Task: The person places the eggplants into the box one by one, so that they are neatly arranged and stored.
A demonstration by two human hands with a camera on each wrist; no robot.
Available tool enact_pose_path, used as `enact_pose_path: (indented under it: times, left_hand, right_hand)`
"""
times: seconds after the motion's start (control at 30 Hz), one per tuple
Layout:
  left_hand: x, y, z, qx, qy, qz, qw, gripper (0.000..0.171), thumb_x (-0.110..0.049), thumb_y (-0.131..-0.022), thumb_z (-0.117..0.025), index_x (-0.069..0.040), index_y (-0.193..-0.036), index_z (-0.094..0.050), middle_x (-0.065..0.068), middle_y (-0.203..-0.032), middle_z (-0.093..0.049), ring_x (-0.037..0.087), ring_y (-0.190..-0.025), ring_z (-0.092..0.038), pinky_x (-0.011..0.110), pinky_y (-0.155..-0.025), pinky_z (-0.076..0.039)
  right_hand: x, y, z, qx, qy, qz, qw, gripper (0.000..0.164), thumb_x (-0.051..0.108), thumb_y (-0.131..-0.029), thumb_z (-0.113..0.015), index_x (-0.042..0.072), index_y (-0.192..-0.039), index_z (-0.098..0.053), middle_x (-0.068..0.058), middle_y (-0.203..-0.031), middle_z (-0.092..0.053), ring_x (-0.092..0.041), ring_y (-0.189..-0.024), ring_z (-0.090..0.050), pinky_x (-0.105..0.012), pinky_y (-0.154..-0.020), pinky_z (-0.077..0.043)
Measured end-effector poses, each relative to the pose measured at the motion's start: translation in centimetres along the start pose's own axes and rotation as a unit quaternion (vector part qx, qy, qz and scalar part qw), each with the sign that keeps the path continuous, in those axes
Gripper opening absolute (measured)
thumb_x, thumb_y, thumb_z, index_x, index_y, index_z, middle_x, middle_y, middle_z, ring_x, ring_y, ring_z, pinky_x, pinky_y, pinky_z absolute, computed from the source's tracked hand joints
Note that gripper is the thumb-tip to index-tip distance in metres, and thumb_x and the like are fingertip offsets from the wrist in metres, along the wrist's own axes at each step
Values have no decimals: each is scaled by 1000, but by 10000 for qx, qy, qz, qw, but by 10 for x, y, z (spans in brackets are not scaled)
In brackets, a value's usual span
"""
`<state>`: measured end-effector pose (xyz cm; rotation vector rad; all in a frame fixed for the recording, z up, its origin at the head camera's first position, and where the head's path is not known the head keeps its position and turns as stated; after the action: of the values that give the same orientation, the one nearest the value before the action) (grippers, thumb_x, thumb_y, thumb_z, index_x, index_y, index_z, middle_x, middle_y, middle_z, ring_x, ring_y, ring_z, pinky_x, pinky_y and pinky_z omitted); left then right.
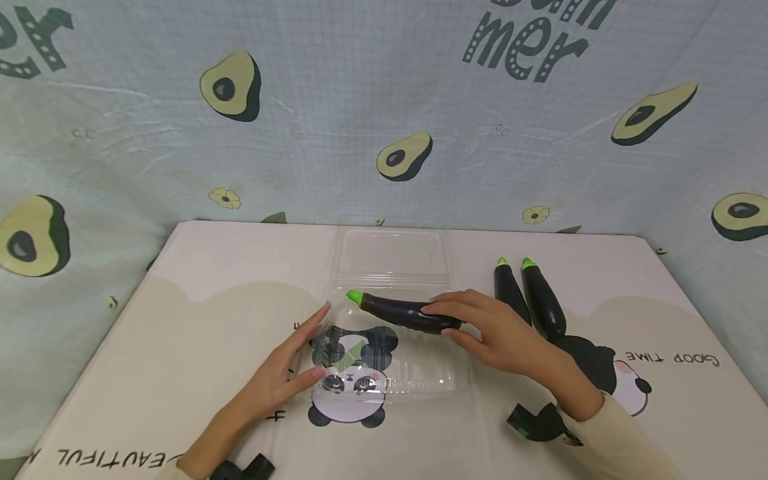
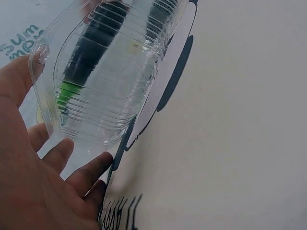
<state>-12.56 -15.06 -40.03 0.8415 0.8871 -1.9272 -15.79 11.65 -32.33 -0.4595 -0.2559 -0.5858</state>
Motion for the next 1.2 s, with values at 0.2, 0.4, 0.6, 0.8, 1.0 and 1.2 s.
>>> enact_pose_path:
  times: [0.2, 0.4, 0.6, 0.8, 1.0, 1.2]
  left_hand:
    - [1, 0, -1, 44, 0, -18, 10000, 79, -17, -86, -64, -20, -154, -22, -1, -157, -23, 37, -133, -38, 69, -101, -23]
    - [1, 0, -1, 56, -26, -15, 10000, 80, -18, -85, -64, -19, -153, -23, -1, -157, -23, 35, -133, -39, 69, -101, -23]
    - [2, 0, -1, 29, -40, -58, 10000, 79, -18, -85, -64, -18, -153, -23, -1, -157, -24, 36, -133, -38, 69, -101, -23]
    - [0, -2, -1, 112, -11, 1, 9999, 81, -15, -84, -64, -18, -154, -22, -1, -157, -23, 35, -133, -39, 68, -102, -25]
    - [-1, -1, 0, 106, -6, -14, 9999, 82, -14, -84, -64, -18, -154, -22, -1, -157, -22, 34, -133, -38, 67, -102, -25]
    - [0, -1, -1, 117, 31, -39, 9999, 81, -14, -85, -64, -17, -154, -21, 0, -157, -22, 34, -134, -38, 67, -102, -25]
  right_hand:
    - [2, -4, -5, 121, 192, 195, 9996, 44, 17, -89, -68, 24, -131, -57, 5, -130, -56, -13, -115, -54, -33, -85, -50]
    - [3, -7, -14, 353, 385, 355, 9980, 42, 17, -90, -67, 22, -130, -57, 5, -130, -56, -13, -107, -56, -35, -87, -49]
    - [1, -10, -21, 489, 641, 320, 9962, 41, 21, -91, -66, 24, -131, -58, 6, -130, -56, -12, -104, -55, -34, -84, -48]
    - [1, -11, -23, 508, 710, 321, 9957, 42, 21, -91, -67, 23, -131, -57, 5, -131, -55, -13, -104, -55, -35, -84, -48]
    - [2, -14, -27, 570, 793, 351, 9946, 41, 20, -90, -67, 23, -130, -58, 3, -129, -57, -14, -101, -56, -35, -81, -48]
    - [2, -17, -31, 566, 836, 369, 9942, 42, 18, -89, -69, 21, -130, -58, 0, -128, -58, -16, -101, -56, -35, -78, -48]
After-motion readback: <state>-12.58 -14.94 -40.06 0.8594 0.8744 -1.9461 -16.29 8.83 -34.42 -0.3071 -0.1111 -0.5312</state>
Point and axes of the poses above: each hand's wrist, its own y-axis away from the middle knuckle, its own z-axis out of the back of the hand, x = y × z, the point moved 8 cm from there along -y, towards the middle knuckle
